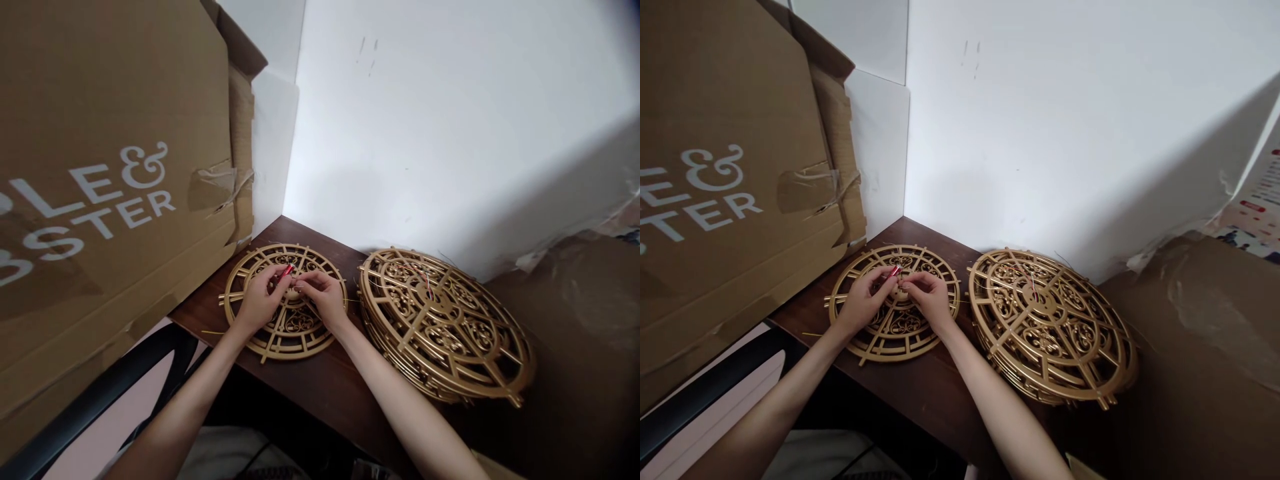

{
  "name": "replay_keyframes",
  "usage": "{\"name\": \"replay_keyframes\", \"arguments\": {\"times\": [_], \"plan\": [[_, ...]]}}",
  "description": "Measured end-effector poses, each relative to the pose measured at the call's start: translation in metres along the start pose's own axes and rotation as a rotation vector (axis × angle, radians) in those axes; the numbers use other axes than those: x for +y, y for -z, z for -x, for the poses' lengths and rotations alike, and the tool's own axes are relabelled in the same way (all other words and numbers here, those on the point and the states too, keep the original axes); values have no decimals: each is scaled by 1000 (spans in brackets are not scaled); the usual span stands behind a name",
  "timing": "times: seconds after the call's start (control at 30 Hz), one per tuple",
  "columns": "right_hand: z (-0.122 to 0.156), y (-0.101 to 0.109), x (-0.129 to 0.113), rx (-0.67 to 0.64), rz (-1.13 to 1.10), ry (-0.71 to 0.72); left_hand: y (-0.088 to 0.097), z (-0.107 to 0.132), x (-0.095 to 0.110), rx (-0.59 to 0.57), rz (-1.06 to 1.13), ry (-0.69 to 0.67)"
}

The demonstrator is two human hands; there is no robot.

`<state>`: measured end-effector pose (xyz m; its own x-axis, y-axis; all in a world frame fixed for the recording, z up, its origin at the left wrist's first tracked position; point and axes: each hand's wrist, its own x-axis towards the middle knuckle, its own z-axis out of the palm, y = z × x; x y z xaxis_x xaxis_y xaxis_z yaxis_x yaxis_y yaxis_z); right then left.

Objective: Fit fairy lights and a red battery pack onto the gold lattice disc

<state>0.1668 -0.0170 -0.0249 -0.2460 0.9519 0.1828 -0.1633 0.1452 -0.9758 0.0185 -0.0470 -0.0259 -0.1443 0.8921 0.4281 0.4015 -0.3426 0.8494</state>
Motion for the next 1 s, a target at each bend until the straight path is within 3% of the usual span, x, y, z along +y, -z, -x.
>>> {"name": "replay_keyframes", "arguments": {"times": [0.1, 0.4, 0.53, 1.0], "plan": [[-1, 2, 3, -25, 0, -27, 4, -1, 4, 16, 18, -56], [-2, 2, 3, 28, -75, -84, 29, -9, -3, -178, -315, -199], [-2, 2, 3, 18, -13, -36, 26, -5, 0, -199, -386, -210], [-3, 5, 8, -22, 21, 27, 20, -3, 4, -269, -303, -242]]}}
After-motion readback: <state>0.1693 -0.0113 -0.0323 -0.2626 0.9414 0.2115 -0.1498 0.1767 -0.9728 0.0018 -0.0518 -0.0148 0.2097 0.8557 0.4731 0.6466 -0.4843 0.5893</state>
